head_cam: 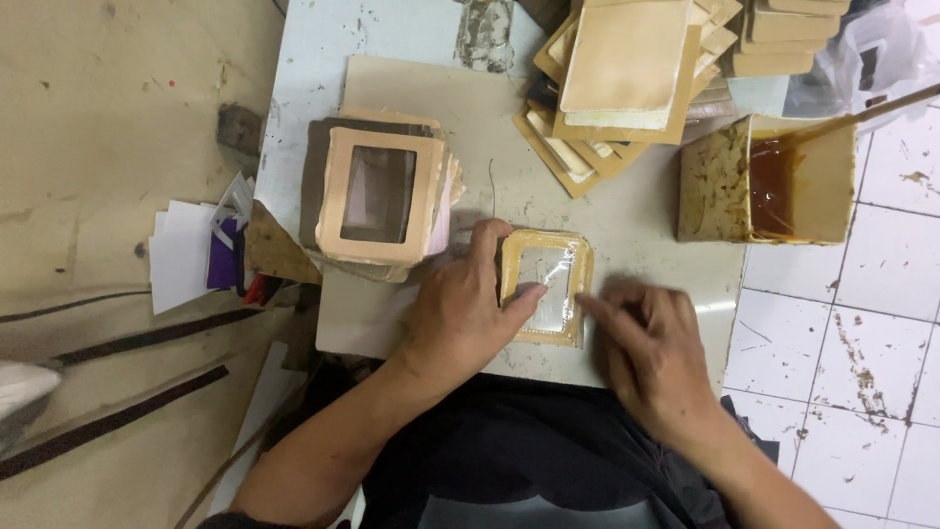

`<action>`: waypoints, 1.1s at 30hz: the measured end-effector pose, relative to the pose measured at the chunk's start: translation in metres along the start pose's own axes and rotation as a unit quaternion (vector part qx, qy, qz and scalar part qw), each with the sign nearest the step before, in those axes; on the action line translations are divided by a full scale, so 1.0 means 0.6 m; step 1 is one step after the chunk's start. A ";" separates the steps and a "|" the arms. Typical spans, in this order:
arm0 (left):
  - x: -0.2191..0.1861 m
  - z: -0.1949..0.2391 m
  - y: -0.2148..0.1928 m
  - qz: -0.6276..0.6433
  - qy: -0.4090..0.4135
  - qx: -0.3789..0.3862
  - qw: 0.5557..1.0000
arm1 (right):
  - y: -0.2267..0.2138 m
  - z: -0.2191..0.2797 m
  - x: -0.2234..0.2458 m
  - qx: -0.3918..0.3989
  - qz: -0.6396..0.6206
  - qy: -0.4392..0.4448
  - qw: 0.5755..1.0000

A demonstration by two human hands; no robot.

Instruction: The person applies a dark adhesive to the edges of small rectangular frames using a brush, then presses them onto a surface. They handle multiple frames and a small pouch-like item, stacking and arranging them on a cluttered workbench.

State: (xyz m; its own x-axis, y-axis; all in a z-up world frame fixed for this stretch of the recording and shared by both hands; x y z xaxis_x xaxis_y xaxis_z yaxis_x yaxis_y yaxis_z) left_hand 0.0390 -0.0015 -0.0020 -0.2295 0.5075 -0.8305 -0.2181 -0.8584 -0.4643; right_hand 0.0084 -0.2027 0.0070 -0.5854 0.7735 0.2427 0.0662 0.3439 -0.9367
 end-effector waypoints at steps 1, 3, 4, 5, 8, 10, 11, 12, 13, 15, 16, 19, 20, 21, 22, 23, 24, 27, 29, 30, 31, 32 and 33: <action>0.002 -0.001 0.000 0.001 -0.002 -0.001 1.000 | -0.005 0.003 0.005 0.002 -0.001 -0.002 1.000; 0.001 -0.002 0.003 0.011 0.012 0.003 1.000 | -0.009 0.018 0.014 0.047 0.041 0.017 0.998; -0.002 -0.002 0.002 0.011 0.011 0.007 1.000 | -0.006 0.021 0.011 0.048 0.040 0.021 0.998; -0.003 -0.001 0.000 0.011 0.005 0.011 1.000 | -0.003 0.024 0.010 0.053 0.047 0.018 0.997; -0.009 0.001 -0.003 0.009 -0.022 0.018 1.000 | 0.010 0.051 0.013 0.050 0.073 0.001 0.996; -0.003 0.001 -0.002 0.006 -0.041 0.019 0.999 | 0.011 0.066 0.026 0.040 0.092 -0.015 0.995; -0.002 0.000 -0.001 0.005 -0.020 0.009 1.000 | 0.006 0.071 0.035 0.033 0.099 -0.014 0.994; 0.000 0.000 0.002 0.003 0.002 0.001 1.000 | 0.001 0.077 0.044 0.026 0.107 -0.013 0.994; 0.001 -0.001 0.001 0.004 0.001 0.000 1.000 | 0.001 0.075 0.041 0.026 0.106 -0.014 0.994; -0.001 0.000 0.002 -0.004 0.021 -0.001 1.000 | -0.001 0.076 0.040 0.022 0.104 -0.019 0.994; -0.005 0.000 0.001 -0.004 0.022 -0.001 1.000 | -0.002 0.076 0.041 0.021 0.104 -0.019 0.994; -0.004 0.004 0.001 -0.012 -0.004 0.003 1.000 | -0.006 0.076 0.043 0.012 0.109 -0.024 0.994; -0.008 0.006 0.001 -0.006 0.036 -0.011 0.999 | -0.009 0.076 0.044 0.006 0.130 -0.035 0.991; -0.013 0.008 0.000 0.001 0.077 -0.025 0.997 | -0.011 0.076 0.045 0.000 0.151 -0.046 0.987; -0.014 0.008 -0.001 0.001 0.077 -0.028 0.997 | -0.013 0.076 0.044 -0.001 0.152 -0.049 0.987; -0.023 0.010 -0.005 0.003 0.120 -0.045 0.992 | -0.014 0.077 0.043 0.000 0.158 -0.056 0.986; -0.032 0.013 -0.011 0.005 0.164 -0.064 0.984 | -0.014 0.075 0.043 -0.001 0.163 -0.065 0.984; -0.044 0.010 -0.018 0.107 0.181 -0.063 0.976 | -0.024 0.065 0.048 -0.012 0.201 -0.104 0.974; -0.048 0.018 -0.026 0.144 0.172 -0.065 0.972 | -0.035 0.060 0.046 -0.016 0.205 -0.123 0.971; -0.048 0.019 -0.033 0.185 0.154 -0.057 0.969 | -0.036 0.050 0.043 -0.009 0.206 -0.135 0.969; -0.056 0.016 -0.056 0.176 0.165 -0.076 0.967 | -0.032 0.057 0.028 -0.028 0.206 -0.149 0.967; -0.059 0.013 -0.076 0.269 0.155 -0.068 0.948 | -0.029 0.060 0.006 -0.057 0.156 -0.135 0.977; -0.061 0.010 -0.095 0.360 0.147 -0.057 0.920 | -0.023 0.062 -0.017 -0.084 0.104 -0.123 0.983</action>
State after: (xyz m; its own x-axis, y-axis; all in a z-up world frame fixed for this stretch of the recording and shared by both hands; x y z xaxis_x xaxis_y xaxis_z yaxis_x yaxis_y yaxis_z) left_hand 0.0540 0.0294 0.0569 -0.0063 -0.2232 -0.9747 -0.0056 -0.9747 0.2233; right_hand -0.0164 -0.2353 0.0081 -0.7223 0.6906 -0.0371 0.3253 0.2918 -0.8995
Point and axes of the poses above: each hand's wrist, its own z-axis away from the middle knuckle, its own y-axis out of the palm, x = y × z, the point moved 6 cm from there along -z, towards the middle knuckle, and after that the axes turned 15 degrees about z, right-handed, at the moved point
